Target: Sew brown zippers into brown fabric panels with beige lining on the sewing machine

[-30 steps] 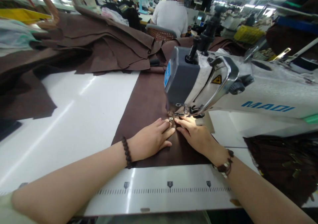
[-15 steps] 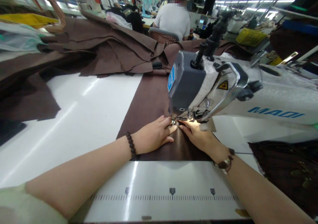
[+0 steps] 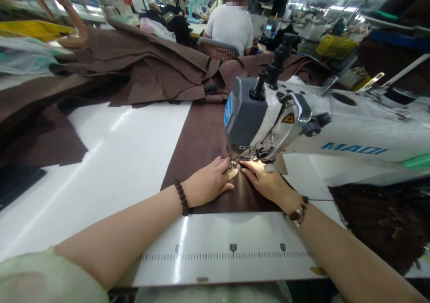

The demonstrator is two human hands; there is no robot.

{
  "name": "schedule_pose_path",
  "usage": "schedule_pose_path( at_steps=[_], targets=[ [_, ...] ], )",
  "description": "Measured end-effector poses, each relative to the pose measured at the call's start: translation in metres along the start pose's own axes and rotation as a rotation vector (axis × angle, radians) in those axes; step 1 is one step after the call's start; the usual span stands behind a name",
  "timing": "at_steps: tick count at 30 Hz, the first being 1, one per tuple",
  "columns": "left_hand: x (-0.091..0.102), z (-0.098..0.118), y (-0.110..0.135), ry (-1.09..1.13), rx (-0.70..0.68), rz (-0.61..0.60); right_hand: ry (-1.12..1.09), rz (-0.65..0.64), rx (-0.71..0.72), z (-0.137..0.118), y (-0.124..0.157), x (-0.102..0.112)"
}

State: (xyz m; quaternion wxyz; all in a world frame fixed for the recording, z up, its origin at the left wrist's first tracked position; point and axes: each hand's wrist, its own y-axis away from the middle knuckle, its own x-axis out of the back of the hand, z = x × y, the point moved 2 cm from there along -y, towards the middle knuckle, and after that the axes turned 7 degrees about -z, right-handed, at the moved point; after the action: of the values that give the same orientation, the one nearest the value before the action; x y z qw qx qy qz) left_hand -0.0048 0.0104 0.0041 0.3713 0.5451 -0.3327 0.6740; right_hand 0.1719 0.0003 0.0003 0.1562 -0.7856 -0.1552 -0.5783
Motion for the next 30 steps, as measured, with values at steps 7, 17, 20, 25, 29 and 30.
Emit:
schedule_pose_path(
  at_steps=[7,17,20,25,29,30],
  targets=[
    [-0.001,-0.002,0.001,-0.008,-0.019,0.02,0.026,-0.009,-0.008,0.001,0.0,-0.001],
    [0.002,-0.006,0.001,-0.001,-0.069,0.01,0.102,0.037,-0.103,0.007,-0.002,0.001],
    [0.009,-0.022,0.004,-0.024,-0.175,-0.031,0.196,0.018,-0.151,0.002,0.009,0.007],
    [0.029,-0.058,0.009,-0.173,-0.098,-0.018,0.305,-0.034,-0.125,-0.048,0.056,0.013],
    [0.039,-0.039,0.012,-0.12,0.069,0.055,0.171,-0.099,-0.007,-0.093,0.079,0.012],
    [0.039,-0.027,0.014,-0.071,0.067,0.049,0.115,-0.123,0.007,-0.097,0.079,0.013]
  ],
)
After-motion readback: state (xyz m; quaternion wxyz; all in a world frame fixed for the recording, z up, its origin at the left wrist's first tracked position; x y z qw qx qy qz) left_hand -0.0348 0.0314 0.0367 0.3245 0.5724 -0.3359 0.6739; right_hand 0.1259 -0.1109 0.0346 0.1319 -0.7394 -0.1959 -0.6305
